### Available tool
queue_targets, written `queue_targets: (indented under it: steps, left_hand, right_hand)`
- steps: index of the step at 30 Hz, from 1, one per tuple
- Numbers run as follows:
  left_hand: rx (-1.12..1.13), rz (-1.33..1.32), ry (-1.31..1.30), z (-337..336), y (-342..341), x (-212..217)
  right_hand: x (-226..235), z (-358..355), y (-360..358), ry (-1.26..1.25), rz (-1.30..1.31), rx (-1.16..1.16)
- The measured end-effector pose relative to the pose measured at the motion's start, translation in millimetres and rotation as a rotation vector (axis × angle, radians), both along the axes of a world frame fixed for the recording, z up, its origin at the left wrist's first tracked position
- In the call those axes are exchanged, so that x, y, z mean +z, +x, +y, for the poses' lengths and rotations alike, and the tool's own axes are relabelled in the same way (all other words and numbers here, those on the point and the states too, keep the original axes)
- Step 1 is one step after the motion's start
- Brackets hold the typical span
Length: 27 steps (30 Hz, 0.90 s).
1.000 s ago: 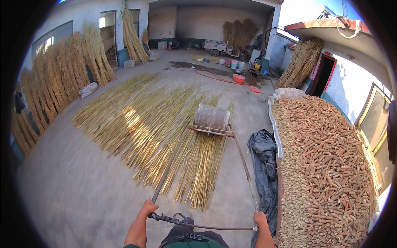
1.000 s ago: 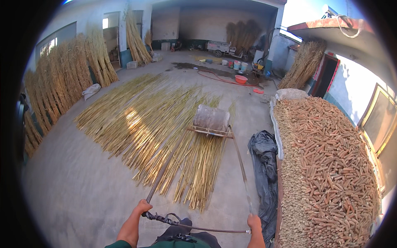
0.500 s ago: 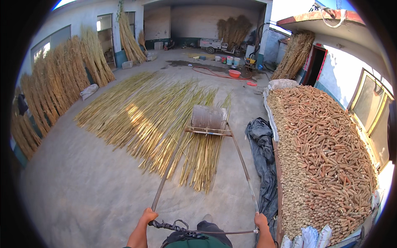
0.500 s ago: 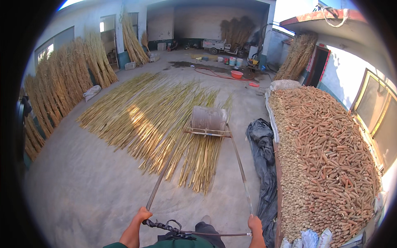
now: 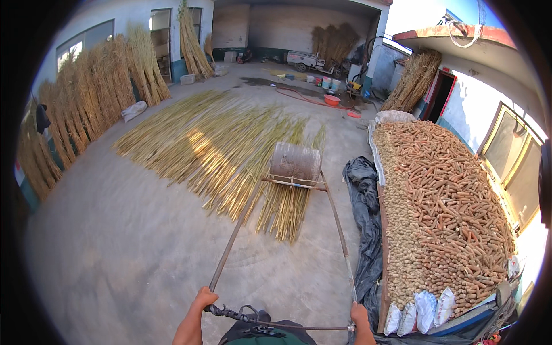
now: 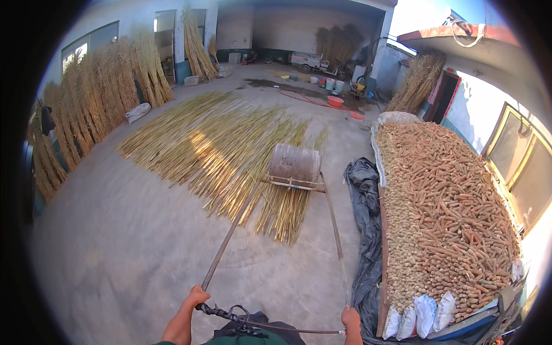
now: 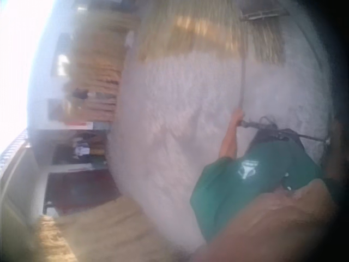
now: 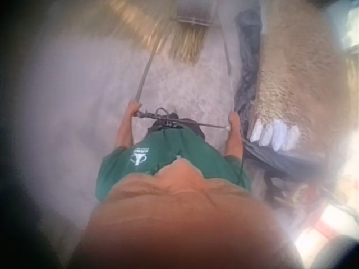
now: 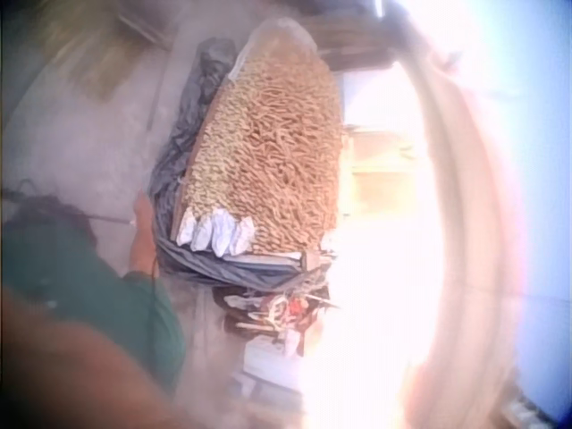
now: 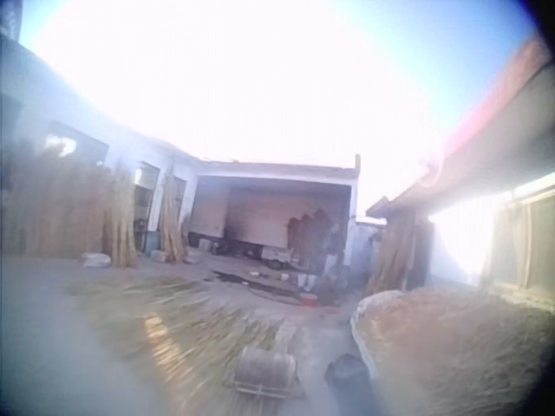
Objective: The person pulls a heavy cylindrical roller back and forth over a spread of dried grain stalks on a concrete floor to thresh the grain. The person repeatedly reverses direction to cover the entire spread.
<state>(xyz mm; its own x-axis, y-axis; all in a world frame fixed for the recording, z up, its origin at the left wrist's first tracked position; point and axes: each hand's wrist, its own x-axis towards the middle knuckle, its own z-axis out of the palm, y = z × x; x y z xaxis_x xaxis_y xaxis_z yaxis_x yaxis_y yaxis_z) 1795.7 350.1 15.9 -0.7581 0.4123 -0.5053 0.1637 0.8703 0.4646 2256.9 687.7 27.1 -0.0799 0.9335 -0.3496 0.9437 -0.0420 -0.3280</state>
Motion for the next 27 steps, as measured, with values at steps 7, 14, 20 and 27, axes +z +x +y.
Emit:
queue_targets:
  steps: [7,14,20,27]
  left_hand:
    - [0.021,0.015,-0.056,-73,46,-6]
    - [0.006,-0.009,-0.082,-134,80,-3]
    - [0.003,-0.028,-0.092,-206,94,-25]
    - [-0.047,-0.048,-0.117,-267,112,-27]
  right_hand:
    - [-7,-58,44,-0.041,0.039,0.001]
    - [-23,-138,88,-0.052,0.045,-0.048]
    - [-16,-210,97,-0.057,0.007,-0.034]
    - [-54,-276,136,-0.002,-0.025,-0.07]
